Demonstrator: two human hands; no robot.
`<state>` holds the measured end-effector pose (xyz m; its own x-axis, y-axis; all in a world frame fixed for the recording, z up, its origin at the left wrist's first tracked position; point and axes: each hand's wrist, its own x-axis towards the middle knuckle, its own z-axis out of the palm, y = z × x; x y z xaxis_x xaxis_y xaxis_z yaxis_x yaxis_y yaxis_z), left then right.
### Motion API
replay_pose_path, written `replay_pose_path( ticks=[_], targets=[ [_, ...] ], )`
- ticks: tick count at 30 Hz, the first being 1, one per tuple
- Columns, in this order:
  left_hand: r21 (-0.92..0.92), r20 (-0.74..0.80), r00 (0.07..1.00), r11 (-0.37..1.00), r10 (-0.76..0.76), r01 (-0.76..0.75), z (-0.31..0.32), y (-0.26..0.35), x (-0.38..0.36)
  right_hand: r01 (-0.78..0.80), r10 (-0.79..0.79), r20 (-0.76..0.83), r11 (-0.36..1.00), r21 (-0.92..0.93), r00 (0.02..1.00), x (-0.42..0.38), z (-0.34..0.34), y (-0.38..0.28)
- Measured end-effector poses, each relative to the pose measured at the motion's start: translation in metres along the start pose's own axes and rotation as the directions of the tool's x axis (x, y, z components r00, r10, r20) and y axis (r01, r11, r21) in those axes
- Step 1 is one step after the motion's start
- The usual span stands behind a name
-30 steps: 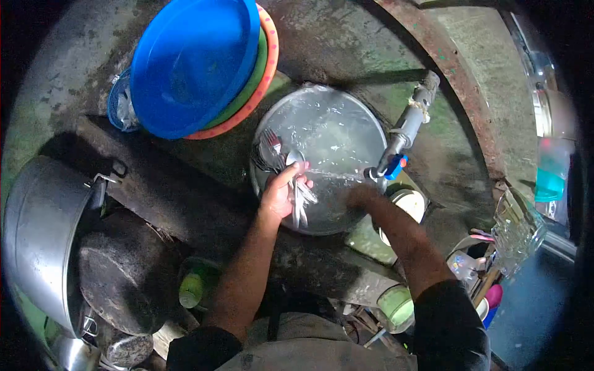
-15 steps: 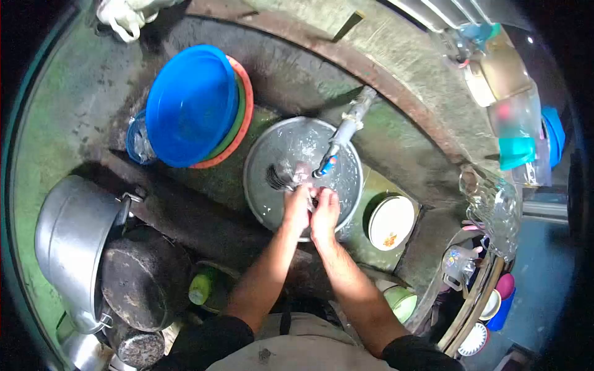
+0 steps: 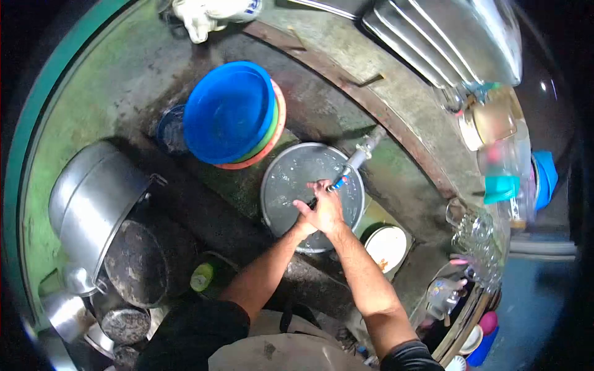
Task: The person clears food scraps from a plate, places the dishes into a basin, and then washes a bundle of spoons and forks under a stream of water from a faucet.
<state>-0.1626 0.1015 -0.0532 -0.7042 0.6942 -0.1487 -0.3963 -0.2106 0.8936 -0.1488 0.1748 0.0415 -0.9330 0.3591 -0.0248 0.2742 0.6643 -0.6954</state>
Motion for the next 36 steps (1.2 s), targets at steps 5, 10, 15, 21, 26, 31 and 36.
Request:
replay_pose_path(
  ticks=[5, 10, 15, 21, 26, 31, 36],
  targets=[
    [0.365, -0.043, 0.992, 0.922, -0.118, 0.126, -0.013, -0.025, 0.019, -0.381, 0.368, -0.322, 0.924, 0.027, 0.872, 0.012, 0.007, 0.038],
    [0.142, -0.102, 0.995, 0.989, -0.018, 0.033, -0.007, -0.036, 0.029, 0.016, -0.102, -0.267, 0.952, -0.306, 0.958, 0.014, 0.008, -0.013],
    [0.158, -0.224, 0.974, 0.985, -0.036, 0.073, 0.015, 0.005, 0.022, -0.201, 0.175, -0.273, 0.977, -0.072, 0.946, 0.018, 0.009, 0.008],
    [-0.252, -0.180, 0.857, 0.865, -0.483, 0.434, -0.023, 0.020, 0.026, -0.250, 0.389, -0.316, 0.882, 0.400, 0.865, -0.011, 0.026, 0.062],
    [-0.509, -0.206, 0.789, 0.752, -0.578, 0.418, -0.084, 0.038, -0.005, -0.506, 0.498, -0.089, 0.840, -0.195, 0.862, -0.051, 0.083, 0.164],
    [-0.436, -0.299, 0.782, 0.807, -0.547, 0.399, -0.100, 0.055, -0.041, -0.456, 0.666, 0.355, 0.725, -0.517, 0.656, 0.001, 0.165, 0.166],
    [-0.520, -0.310, 0.705, 0.734, -0.638, 0.437, -0.093, 0.041, -0.051, -0.090, 0.339, 0.682, 0.923, -0.374, 0.648, -0.013, 0.224, 0.137]
  ],
)
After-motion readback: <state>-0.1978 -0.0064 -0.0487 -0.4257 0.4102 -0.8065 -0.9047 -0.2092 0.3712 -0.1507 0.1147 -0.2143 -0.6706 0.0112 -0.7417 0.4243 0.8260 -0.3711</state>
